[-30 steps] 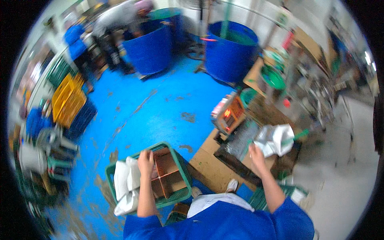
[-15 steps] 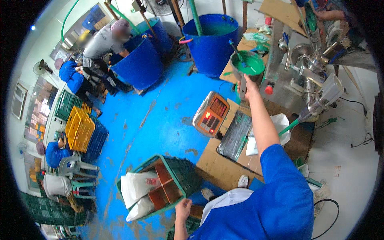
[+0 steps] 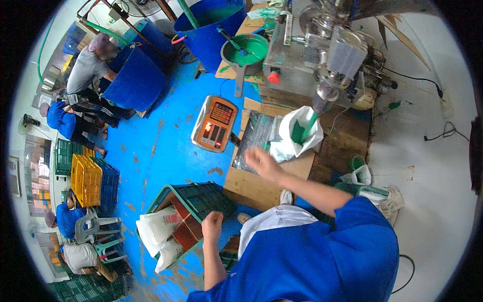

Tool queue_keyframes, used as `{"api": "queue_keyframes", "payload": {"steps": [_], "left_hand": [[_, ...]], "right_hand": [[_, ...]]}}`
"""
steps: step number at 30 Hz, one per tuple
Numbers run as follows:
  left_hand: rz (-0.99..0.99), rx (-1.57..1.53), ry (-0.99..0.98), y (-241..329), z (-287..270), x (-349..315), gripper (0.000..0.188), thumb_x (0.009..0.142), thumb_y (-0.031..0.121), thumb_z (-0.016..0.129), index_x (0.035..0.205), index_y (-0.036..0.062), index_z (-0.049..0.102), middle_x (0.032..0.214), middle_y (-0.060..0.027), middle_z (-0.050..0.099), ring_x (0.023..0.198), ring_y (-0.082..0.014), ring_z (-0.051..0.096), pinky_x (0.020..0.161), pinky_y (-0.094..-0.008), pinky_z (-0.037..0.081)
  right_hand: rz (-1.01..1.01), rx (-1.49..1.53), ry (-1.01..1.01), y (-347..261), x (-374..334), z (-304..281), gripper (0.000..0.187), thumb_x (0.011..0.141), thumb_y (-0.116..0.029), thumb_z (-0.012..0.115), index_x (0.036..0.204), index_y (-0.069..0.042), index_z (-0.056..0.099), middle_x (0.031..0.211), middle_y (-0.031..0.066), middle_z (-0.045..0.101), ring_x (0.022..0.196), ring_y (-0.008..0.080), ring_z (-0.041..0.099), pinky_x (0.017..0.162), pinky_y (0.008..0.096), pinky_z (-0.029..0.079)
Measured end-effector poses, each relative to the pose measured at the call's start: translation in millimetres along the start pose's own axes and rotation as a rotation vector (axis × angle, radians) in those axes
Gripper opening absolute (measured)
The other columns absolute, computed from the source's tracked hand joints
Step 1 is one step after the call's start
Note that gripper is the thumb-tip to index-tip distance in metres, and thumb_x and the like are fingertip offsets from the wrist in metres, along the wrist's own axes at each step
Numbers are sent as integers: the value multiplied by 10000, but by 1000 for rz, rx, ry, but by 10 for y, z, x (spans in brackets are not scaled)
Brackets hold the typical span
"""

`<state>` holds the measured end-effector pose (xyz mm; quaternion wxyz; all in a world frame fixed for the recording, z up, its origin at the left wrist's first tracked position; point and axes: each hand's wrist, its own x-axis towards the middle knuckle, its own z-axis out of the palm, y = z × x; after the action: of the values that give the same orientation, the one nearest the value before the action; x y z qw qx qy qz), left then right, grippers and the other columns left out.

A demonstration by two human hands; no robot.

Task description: The person repeatedly places white bags into a pedal sealing machine, seals them, and stacks the sealed bags. Later, the person scoops green powder from a hopper into white bags using a scoop and places the filled bags into a green crate.

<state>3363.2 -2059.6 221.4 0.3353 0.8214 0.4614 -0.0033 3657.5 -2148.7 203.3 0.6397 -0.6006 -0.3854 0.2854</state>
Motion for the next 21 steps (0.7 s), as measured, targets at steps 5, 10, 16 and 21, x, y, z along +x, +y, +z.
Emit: {"api": "queue_keyframes", "payload": {"steps": [5,10,16,21], "left_hand": [[193,55,-124,908,431,321,217,804,253,633,853,42,652,820,-120,652,769,-286,639,669,-362,497],[795,-114,3,1933,948,292,218,748,271,689,869,93,654,897,-110,631,858,-284,610,722,-349,485],[1323,137,-160,2123,1241,198,530,753,418,629,1164,94,545,1295,-171,456,1171,-329,460,971,-491,329],[718,271,-167,1532,1249,508,611,806,453,575,1285,96,444,1392,-214,312,1296,-355,314,1039,-510,249]], "right_hand": [[651,-141,-446,331,-1394,-285,414,925,-403,472,1082,-32,566,956,81,617,915,189,575,780,329,466],[860,388,-265,409,-1740,-354,492,915,-500,412,1123,-76,553,1025,42,622,930,198,578,791,350,457],[623,1146,-39,-173,-1547,-607,618,914,-534,373,1322,-70,388,1295,89,463,1183,236,455,954,372,390],[391,714,10,-740,-1314,-831,659,924,-474,404,1399,-39,267,1433,125,295,1319,258,292,1072,376,241]]}}
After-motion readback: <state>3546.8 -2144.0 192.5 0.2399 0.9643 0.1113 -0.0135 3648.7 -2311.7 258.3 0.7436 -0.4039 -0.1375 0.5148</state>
